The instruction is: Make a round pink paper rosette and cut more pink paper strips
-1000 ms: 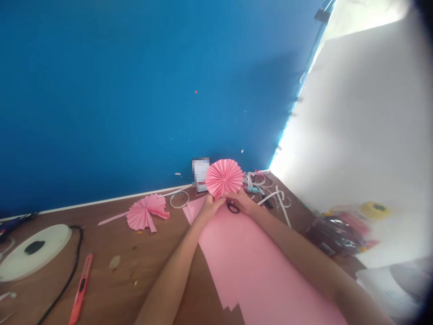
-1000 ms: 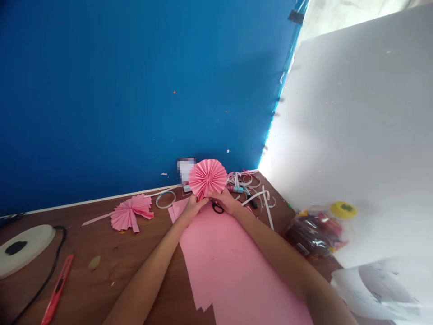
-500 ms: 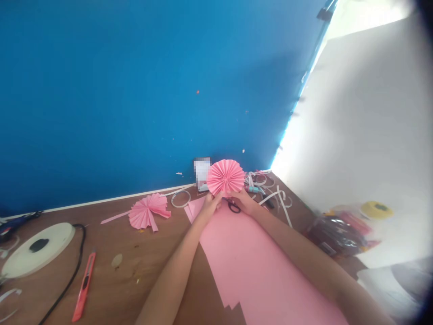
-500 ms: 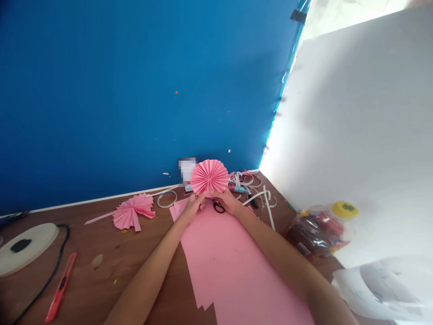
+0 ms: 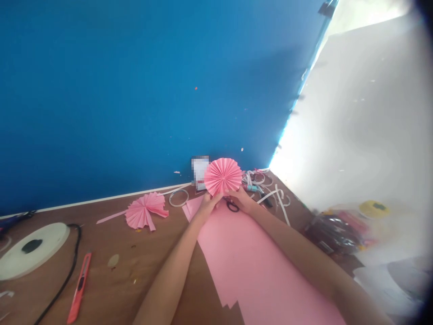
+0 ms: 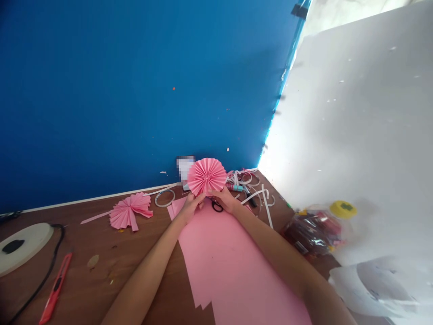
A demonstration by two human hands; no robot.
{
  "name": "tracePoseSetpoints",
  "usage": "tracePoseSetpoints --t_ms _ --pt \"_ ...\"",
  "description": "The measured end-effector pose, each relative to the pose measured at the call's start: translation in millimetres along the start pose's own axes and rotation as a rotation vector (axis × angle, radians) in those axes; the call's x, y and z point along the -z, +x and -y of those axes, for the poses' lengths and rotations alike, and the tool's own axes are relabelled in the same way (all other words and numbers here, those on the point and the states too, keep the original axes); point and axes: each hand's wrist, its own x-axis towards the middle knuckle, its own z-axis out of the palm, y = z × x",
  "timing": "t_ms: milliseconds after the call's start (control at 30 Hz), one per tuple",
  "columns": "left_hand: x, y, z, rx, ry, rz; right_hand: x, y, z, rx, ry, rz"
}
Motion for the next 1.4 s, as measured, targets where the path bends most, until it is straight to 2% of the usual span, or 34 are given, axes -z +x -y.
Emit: tracePoseSetpoints --t_ms 167,367,667,933,1167,1400 --pt "-1.8 -3.8 -6.1 0.020 0.003 -0.016 -4.3 -1.7 4.6 -0.005 -0.001 0.013" --pt "0.3 -2.2 -2.3 0.063 -0.010 -0.066 -5.5 -2.8 6.0 0.033 0.000 0.049" --pt "-2.7 -1.7 -5.3 0.032 0.018 -0.114 -2.3 -1.7 2.3 0.003 -0.032 0.032" --pt "1.3 -2.6 -0.4 0.060 0.037 -0.083 -4.1 -1.6 4.3 0.014 -0.048 0.049" --pt "-1.8 -5.1 -6.8 0.094 -0.008 -0.033 -2.7 -2.5 3.9 -0.004 -0.045 0.025" --pt "0.5 -2.0 -2.4 0.000 0.067 -0.057 -3.9 0.4 9.2 -0.007 0.052 0.058"
